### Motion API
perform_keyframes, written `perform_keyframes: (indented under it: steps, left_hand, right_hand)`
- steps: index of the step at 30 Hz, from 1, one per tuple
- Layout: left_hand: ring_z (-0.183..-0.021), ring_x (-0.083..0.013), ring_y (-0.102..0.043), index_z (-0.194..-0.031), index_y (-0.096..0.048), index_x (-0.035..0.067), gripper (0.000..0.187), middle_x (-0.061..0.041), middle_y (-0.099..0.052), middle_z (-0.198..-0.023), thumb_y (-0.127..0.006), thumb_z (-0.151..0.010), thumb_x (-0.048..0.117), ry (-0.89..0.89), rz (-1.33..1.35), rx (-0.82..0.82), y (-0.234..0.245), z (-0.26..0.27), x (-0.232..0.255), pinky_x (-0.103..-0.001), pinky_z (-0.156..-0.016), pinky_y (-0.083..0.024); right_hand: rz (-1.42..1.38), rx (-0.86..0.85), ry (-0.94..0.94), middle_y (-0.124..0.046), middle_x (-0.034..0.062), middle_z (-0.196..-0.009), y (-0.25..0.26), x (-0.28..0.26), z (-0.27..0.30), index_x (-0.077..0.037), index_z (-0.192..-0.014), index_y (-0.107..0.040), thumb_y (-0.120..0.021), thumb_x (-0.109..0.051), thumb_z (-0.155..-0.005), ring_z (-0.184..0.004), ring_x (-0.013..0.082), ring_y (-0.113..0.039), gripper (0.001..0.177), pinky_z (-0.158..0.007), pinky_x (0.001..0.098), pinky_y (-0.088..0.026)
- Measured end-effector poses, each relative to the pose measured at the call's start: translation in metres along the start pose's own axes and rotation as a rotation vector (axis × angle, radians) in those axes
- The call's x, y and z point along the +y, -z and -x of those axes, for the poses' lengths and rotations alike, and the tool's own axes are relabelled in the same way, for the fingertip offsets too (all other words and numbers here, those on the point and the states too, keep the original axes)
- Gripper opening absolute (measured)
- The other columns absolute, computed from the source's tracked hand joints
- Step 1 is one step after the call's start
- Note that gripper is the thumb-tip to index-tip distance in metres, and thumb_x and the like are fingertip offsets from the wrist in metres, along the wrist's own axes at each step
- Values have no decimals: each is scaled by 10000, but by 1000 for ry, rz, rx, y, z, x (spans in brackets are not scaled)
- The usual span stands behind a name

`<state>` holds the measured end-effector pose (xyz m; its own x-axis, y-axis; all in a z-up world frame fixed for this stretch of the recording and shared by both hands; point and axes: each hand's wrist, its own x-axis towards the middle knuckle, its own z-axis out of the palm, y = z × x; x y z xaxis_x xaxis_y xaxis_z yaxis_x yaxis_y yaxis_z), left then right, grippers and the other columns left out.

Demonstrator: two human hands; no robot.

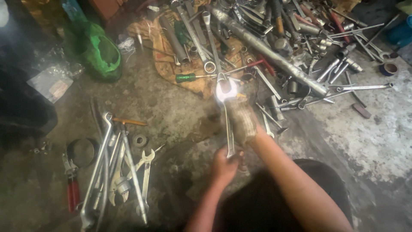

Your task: The person cleans a variety of wrenches and mechanical parts by hand using a cloth.

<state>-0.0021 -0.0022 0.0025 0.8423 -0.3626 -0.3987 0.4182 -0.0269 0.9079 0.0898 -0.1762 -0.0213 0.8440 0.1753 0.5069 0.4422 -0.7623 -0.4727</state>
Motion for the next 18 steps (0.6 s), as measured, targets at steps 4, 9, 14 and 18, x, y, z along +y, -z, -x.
perform_keyframes:
  steps: [4, 9, 14, 18]
  left_hand:
    - [-711, -102, -677, -976, -718, 65, 192, -9, -744, -799, -791, -884, 216, -142, -53, 32, 0, -4, -11, -262, -650, -544]
    - [-685, -110, -631, -983, -752, 52, 159, -21, -713, -784, -763, -887, 179, -127, -34, -5, 12, -12, -13, -293, -622, -513]
    - [-730, -94, -659, -1002, -729, 45, 159, -8, -741, -824, -747, -913, 175, -221, -63, -54, 7, -14, -2, -289, -669, -537]
    - [-723, -158, -724, -1045, -740, 97, 171, -53, -752, -813, -692, -914, 196, -62, -290, 27, -5, -1, 7, -324, -671, -579]
  right_hand:
    - [-38, -23, 87, -652, 198, -1179, 2, -4, 1, -9, -1293, -593, -748, -183, -721, -1100, 386, -628, 618, -970, 466, -490]
    - [-211, -41, 381, -671, 181, -1227, 32, -3, -13, -25, -1309, -609, -779, -185, -776, -1158, 384, -648, 582, -1067, 473, -481]
    - [225, -16, 228, -672, 147, -1038, 30, -23, -20, -29, -1201, -646, -680, -167, -713, -1014, 359, -651, 509, -931, 485, -496]
    - [-818, 31, -644, -692, 42, -917, -9, 9, -12, -81, -1104, -671, -489, -294, -1022, -791, 192, -666, 292, -658, 328, -535]
